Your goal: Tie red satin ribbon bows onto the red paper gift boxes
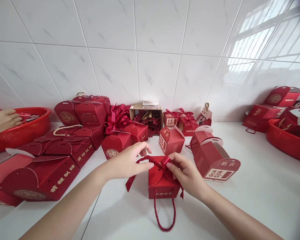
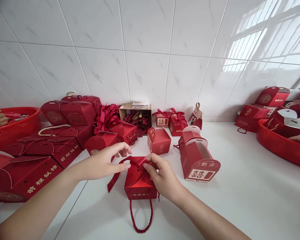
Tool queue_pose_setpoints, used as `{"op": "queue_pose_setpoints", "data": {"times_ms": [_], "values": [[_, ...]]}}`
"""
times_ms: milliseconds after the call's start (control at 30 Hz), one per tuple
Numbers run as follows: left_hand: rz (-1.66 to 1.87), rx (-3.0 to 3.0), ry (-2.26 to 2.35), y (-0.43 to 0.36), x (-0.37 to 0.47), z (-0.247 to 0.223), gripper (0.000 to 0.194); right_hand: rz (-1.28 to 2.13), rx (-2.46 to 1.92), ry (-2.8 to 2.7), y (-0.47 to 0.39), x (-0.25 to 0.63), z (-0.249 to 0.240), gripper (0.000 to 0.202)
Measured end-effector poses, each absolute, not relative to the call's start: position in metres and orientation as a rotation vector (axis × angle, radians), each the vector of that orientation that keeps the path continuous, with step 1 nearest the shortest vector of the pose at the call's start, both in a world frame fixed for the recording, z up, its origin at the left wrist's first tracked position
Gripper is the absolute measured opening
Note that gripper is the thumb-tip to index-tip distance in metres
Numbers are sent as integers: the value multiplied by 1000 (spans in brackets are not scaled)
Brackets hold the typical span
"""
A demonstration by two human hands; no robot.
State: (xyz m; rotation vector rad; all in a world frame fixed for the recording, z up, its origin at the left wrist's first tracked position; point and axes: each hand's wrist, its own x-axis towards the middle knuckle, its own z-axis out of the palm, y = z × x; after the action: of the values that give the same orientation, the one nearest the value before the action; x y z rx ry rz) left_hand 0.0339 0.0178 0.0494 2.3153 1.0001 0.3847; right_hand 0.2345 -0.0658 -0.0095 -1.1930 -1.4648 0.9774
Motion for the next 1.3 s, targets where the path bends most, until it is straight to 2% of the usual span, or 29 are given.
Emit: {"op": "queue_pose_setpoints", "data": {"times_ms": [167, 300, 433, 700, 933, 1067, 1300], "values": [[533, 1876, 1079, 26, 39, 11, 34, 889, -1085, -1594, -64, 236, -14, 23], [467, 1722, 1015, 30, 39, 1, 39, 830, -1106, -1634, -64, 232, -12, 22], [367, 1663, 937, 29, 31, 17, 30, 788, -1227, -1558, -66, 224, -12, 16], [458, 1623, 686, -2, 51, 65, 22, 703, -1452, -1408, -63, 210, -6, 4], [695, 1796, 605, 3, 78, 84, 21, 694, -1326, -1539, -70, 210, -6, 10], [754, 1908, 577, 9, 79, 77, 41, 720, -1359, -1475, -67, 210, -12, 30], [619, 2073, 976, -1, 57, 37, 54, 692, -1281, -1493, -68, 212, -16, 37]]}}
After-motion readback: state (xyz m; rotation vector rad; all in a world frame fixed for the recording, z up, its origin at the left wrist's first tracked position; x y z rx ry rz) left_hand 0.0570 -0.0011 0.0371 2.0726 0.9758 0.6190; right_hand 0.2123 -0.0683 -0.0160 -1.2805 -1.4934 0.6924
